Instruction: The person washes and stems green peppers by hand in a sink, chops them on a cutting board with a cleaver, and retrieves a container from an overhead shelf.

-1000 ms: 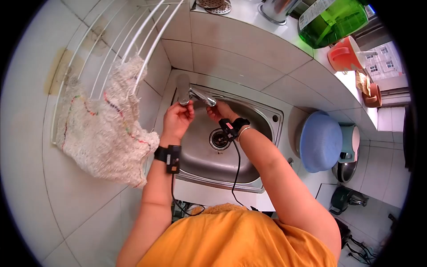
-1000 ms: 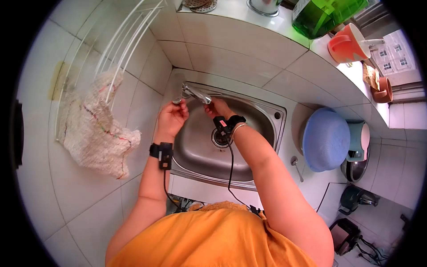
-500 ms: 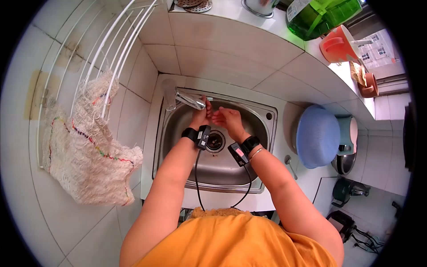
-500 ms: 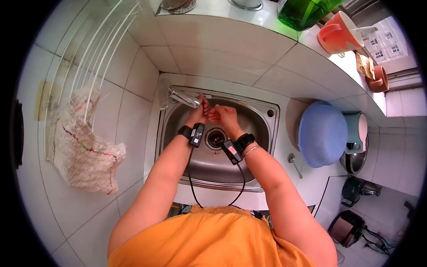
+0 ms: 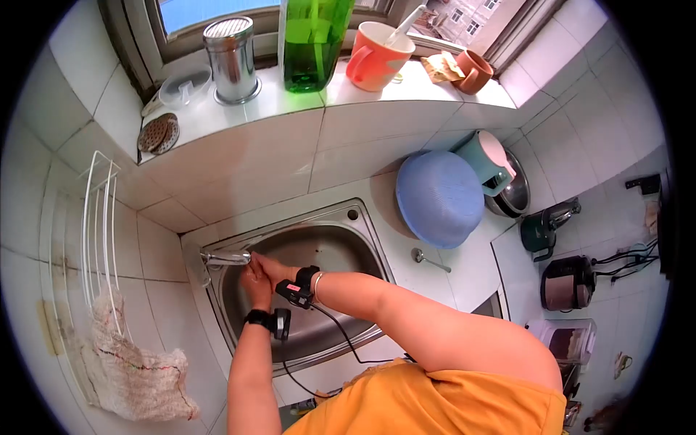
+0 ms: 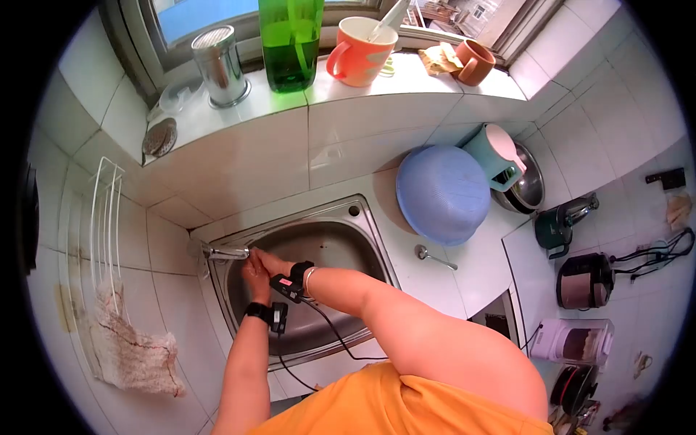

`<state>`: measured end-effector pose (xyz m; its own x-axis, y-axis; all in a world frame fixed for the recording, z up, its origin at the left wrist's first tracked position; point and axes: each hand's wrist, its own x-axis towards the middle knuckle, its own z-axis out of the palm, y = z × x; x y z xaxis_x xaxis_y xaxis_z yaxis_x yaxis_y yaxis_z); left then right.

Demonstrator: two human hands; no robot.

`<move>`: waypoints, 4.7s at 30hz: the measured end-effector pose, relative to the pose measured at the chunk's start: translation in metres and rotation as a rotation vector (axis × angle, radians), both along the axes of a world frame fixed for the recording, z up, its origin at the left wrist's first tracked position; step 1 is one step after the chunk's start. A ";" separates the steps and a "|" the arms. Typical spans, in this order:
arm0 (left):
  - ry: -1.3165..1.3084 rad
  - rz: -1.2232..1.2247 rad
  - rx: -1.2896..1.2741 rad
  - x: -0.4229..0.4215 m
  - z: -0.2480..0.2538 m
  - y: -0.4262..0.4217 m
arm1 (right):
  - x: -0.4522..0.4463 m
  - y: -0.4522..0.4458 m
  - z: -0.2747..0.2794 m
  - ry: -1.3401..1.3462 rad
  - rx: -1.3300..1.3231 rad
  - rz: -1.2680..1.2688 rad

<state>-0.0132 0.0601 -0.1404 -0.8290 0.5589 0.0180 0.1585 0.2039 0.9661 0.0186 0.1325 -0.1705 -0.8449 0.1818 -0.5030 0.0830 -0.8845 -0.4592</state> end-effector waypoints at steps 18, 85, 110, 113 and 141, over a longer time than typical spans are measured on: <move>-0.328 0.020 0.364 -0.026 0.075 -0.054 | 0.059 0.004 0.063 -0.375 1.315 0.278; -0.515 0.323 -0.660 0.140 0.136 -0.108 | 0.701 0.482 0.022 -1.550 1.376 0.176; -0.665 -0.750 -0.158 0.264 0.289 0.016 | 0.458 0.137 0.315 0.327 0.381 -0.238; -0.859 -0.931 -0.012 0.252 0.280 0.005 | 0.393 0.083 0.307 0.260 0.531 -0.228; -0.824 -0.844 0.206 0.109 0.222 -0.104 | 0.171 -0.033 0.277 0.358 0.371 -0.046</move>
